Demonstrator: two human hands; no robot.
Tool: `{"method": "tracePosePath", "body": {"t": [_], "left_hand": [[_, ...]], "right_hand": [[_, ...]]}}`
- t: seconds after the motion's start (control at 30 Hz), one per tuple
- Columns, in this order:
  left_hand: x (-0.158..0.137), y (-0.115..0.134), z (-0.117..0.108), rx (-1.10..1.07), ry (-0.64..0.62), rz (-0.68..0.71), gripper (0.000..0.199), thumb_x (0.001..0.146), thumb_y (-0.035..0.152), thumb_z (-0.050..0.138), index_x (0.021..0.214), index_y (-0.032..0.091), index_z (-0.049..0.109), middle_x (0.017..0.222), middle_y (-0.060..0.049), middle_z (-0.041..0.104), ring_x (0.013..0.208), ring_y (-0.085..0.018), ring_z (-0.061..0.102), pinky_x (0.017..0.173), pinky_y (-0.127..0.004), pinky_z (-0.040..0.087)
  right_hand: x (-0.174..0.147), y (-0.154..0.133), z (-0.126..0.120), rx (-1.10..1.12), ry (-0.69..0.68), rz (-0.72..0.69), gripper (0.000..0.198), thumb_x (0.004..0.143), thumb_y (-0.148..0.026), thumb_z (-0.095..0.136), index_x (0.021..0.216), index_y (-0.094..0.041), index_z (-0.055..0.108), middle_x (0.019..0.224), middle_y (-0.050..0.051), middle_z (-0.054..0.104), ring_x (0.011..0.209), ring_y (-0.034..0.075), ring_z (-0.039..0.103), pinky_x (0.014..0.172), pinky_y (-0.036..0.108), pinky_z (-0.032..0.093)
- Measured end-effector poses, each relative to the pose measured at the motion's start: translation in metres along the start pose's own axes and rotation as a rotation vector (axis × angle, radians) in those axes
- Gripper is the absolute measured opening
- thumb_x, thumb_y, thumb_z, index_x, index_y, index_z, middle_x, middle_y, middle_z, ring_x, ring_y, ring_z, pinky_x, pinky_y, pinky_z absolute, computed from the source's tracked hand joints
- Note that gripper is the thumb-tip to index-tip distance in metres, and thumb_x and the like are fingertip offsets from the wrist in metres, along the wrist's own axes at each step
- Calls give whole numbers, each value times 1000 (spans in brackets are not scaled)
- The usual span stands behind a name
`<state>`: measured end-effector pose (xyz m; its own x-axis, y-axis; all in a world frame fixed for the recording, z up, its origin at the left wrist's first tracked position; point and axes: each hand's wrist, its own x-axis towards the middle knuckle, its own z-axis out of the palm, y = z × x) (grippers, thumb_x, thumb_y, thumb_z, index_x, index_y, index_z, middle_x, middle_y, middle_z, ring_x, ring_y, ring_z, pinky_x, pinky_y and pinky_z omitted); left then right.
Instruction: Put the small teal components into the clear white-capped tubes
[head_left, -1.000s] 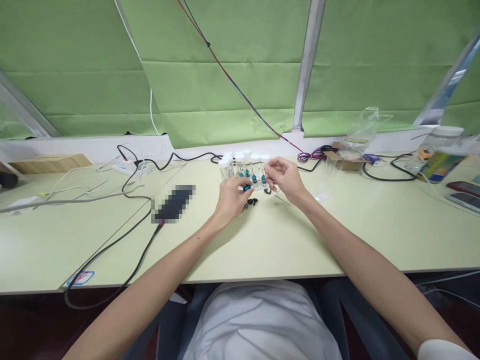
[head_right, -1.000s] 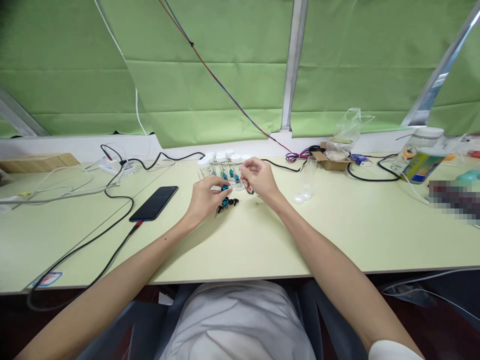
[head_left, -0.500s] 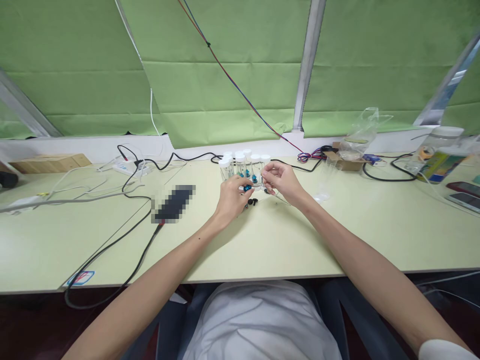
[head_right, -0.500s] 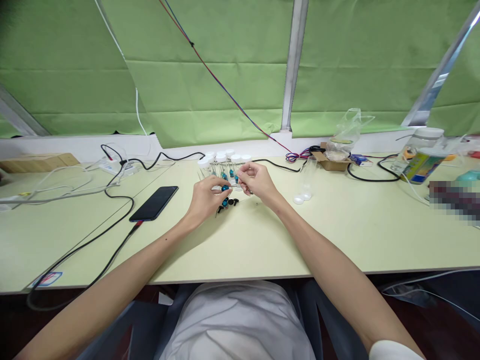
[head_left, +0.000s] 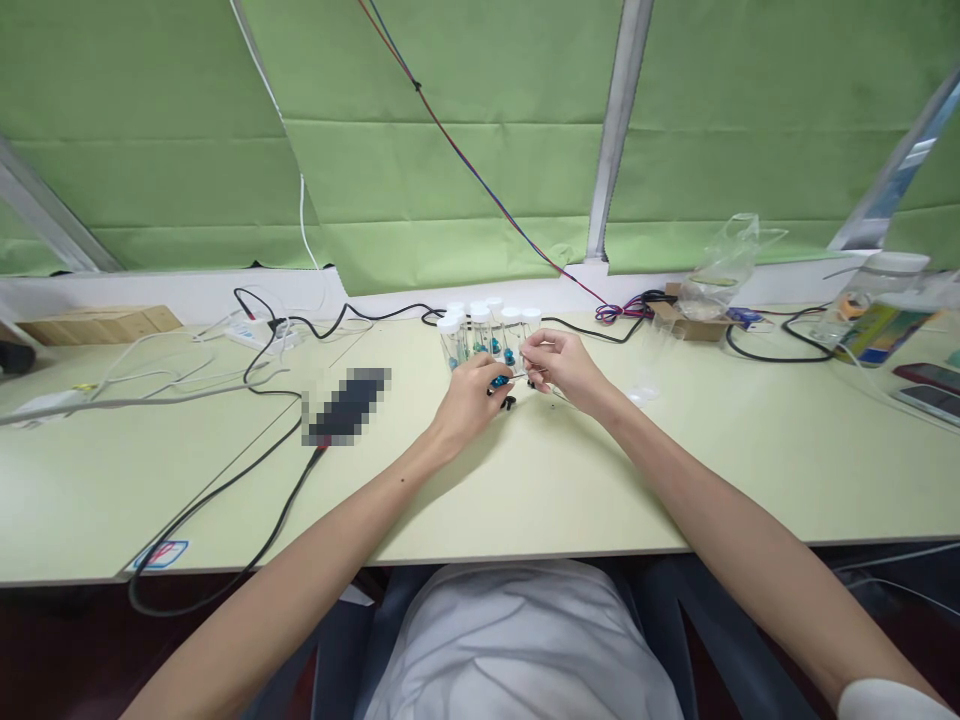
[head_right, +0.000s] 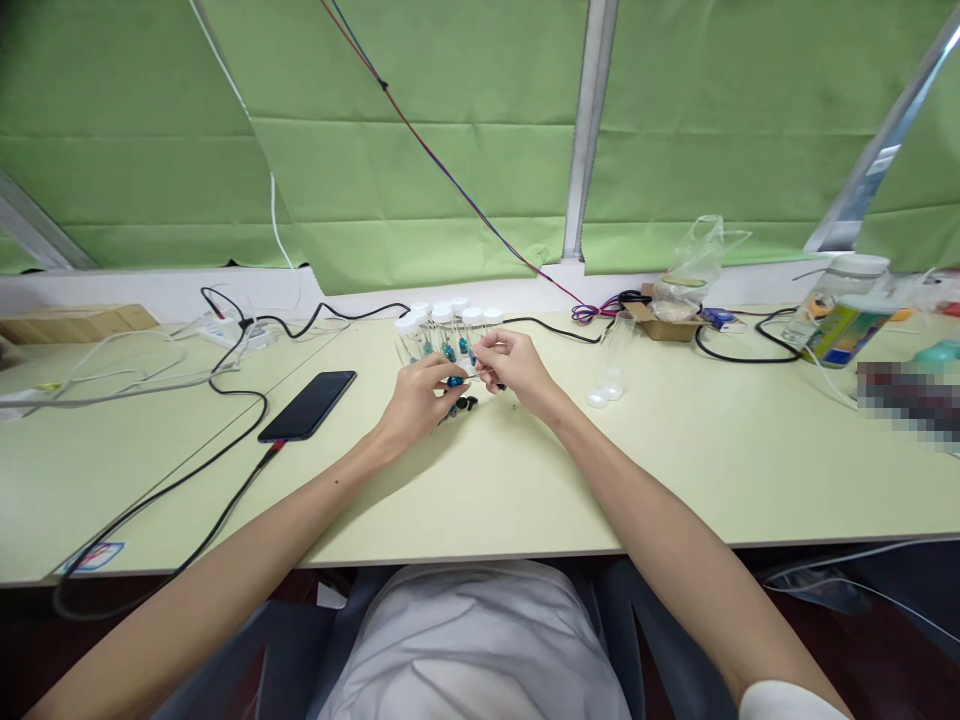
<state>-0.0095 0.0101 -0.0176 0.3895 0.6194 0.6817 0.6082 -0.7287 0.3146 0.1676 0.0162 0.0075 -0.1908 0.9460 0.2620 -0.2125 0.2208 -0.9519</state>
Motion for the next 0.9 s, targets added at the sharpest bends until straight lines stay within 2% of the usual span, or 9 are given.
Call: {"method": "tracePosePath", "body": {"t": [0.17,0.37,0.43,0.53,0.6,0.67,0.8,0.83,0.9], "left_hand": [[0,-1,2,-12,-27,-3,8,86,18,65,88,19,73,84,-5,65,77,-18,63,69,-29,54],[0,-2,2,-53,-32,-9,18,90,32,62,86,20,75,78,-6,66,73,-18,61,65,-28,52],[1,1,1,-76,-36,-12,20,91,33,62,84,20,75,77,-6,68,72,-18,62,63,-27,51],[2,6,-2,-150,-38,-63,22,89,34,61,80,20,75,79,-6,72,73,-17,63,60,-25,52],[4,9,-4,-232,-24,-131,23,87,37,63,78,20,75,80,-6,73,74,-18,65,60,-24,54],[6,11,-6,-338,-3,-216,25,84,40,66,75,18,74,79,-6,74,71,-18,67,60,-25,57],[10,10,-7,-568,82,-377,35,75,50,75,72,15,73,75,-7,72,65,-19,69,62,-30,61],[11,9,-7,-613,108,-405,36,73,51,77,72,15,73,74,-7,72,65,-19,69,63,-31,62],[12,9,-8,-680,152,-444,38,71,52,79,73,14,73,73,-6,70,66,-18,68,67,-32,64]], "right_hand": [[-2,-5,2,60,28,135,31,69,-27,84,72,-17,55,59,-3,57,41,5,44,33,17,30],[-1,-5,1,109,32,176,24,72,-19,80,70,-16,56,58,-3,57,39,4,42,34,17,31],[0,-5,2,126,37,194,23,75,-21,79,71,-15,57,59,-2,57,39,4,43,35,17,32],[2,-3,1,140,62,189,29,81,-36,76,73,-16,57,59,-1,57,41,5,46,37,18,35],[4,0,0,81,87,136,37,83,-50,73,77,-17,57,60,0,58,42,8,49,38,21,37],[6,4,-3,-100,143,5,41,84,-58,68,79,-19,58,62,0,59,42,10,51,38,23,36],[7,11,-8,-564,217,-354,39,90,-52,62,70,-18,61,64,2,62,56,12,53,52,23,41],[7,12,-8,-612,218,-383,40,90,-51,62,68,-18,61,63,2,62,58,12,54,54,23,42],[7,12,-7,-597,163,-333,43,91,-52,61,66,-18,61,62,2,62,55,12,52,52,24,40]]}}
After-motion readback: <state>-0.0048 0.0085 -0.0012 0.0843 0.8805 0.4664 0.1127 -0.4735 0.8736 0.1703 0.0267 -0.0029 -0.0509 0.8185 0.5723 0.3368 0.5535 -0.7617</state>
